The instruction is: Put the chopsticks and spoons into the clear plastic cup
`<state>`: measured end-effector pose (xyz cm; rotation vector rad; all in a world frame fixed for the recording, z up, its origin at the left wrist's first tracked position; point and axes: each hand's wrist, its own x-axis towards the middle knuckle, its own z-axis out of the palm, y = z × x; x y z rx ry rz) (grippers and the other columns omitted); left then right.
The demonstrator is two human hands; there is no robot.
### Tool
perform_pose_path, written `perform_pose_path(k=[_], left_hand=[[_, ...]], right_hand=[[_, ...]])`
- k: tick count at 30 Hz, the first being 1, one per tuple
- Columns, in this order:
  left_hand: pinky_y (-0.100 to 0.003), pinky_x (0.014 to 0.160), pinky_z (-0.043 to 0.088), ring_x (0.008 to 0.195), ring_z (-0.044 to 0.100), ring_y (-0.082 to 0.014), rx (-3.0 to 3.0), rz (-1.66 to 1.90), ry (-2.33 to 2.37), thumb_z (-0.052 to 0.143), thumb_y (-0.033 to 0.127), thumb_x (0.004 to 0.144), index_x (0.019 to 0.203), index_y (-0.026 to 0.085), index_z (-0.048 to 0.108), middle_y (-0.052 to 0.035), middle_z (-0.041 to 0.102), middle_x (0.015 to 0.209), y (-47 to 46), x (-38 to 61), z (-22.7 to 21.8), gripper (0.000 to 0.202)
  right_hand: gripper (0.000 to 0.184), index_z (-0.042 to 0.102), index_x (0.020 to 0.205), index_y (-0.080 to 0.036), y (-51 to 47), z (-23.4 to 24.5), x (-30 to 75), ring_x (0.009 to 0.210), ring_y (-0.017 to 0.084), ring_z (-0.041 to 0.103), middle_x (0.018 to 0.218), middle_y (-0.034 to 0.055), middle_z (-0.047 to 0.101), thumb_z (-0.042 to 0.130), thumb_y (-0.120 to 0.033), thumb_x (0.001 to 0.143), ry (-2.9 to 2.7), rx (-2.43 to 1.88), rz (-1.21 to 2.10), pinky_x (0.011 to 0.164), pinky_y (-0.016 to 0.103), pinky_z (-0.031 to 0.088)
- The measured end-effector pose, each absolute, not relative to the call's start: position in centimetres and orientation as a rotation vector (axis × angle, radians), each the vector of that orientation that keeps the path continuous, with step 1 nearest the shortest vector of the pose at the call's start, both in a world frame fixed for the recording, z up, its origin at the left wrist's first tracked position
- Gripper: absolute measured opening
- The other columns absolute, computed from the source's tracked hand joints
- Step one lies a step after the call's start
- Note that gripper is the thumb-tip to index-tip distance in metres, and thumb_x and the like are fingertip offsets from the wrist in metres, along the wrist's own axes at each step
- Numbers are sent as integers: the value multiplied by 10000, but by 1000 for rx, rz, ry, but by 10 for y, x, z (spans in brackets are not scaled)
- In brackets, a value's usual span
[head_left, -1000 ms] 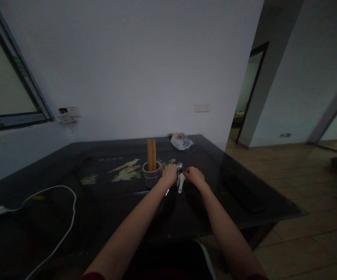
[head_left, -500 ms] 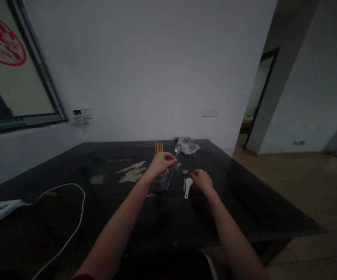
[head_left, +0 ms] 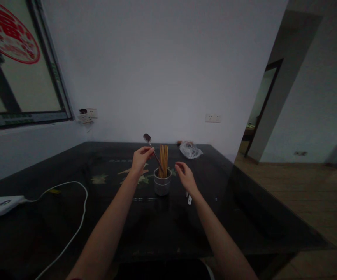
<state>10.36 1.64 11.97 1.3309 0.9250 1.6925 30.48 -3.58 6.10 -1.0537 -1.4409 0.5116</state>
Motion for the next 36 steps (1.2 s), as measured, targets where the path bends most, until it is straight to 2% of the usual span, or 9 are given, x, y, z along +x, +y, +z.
perform_pose_path(k=[6, 12, 17, 21, 30, 36], left_hand=[[-218, 533, 390, 690, 612, -164, 1344, 1705, 1027, 762, 477, 564, 771, 143, 683, -53, 679, 717, 14, 113, 96, 401], [-230, 543, 425, 678, 603, -158, 1337, 1688, 1086, 749, 456, 577, 782, 148, 668, -50, 679, 735, 16, 115, 80, 379], [-257, 612, 470, 711, 612, -164, 1389, 1666, 1082, 741, 431, 590, 734, 147, 657, -48, 676, 738, 14, 120, 74, 330], [-265, 651, 481, 694, 610, -157, 1425, 1647, 1061, 743, 430, 582, 721, 143, 649, -39, 668, 710, 14, 124, 70, 332], [-228, 596, 438, 600, 577, -121, 1440, 1604, 1074, 731, 404, 588, 728, 146, 618, 16, 607, 601, 10, 126, 64, 314], [-255, 652, 461, 663, 607, -153, 1487, 1588, 1046, 697, 462, 629, 726, 144, 638, -23, 650, 671, 8, 123, 57, 338]], right_hand=[[623, 511, 1192, -201, -24, 19, 289, 995, 213, 601, 1084, 89, 614, 713, -455, 660, -1372, -1032, 794, 882, 375, 479], [860, 424, 1279, -203, -25, 7, 281, 1135, 251, 542, 1240, 119, 563, 820, -304, 522, -1461, -925, 937, 1002, 437, 402], [889, 409, 1299, -195, -29, 6, 274, 1190, 256, 506, 1296, 122, 524, 820, -250, 513, -1549, -859, 929, 1042, 427, 362], [918, 383, 1330, -197, -28, 2, 273, 1223, 266, 480, 1297, 117, 524, 812, -265, 522, -1565, -955, 905, 1054, 441, 342], [849, 420, 1297, -159, -28, 1, 271, 1200, 264, 499, 1277, 138, 541, 795, -284, 545, -1551, -967, 896, 1043, 423, 350], [855, 423, 1312, -199, -30, 2, 273, 1167, 261, 529, 1259, 108, 564, 791, -267, 544, -1548, -1018, 887, 1023, 437, 374]])
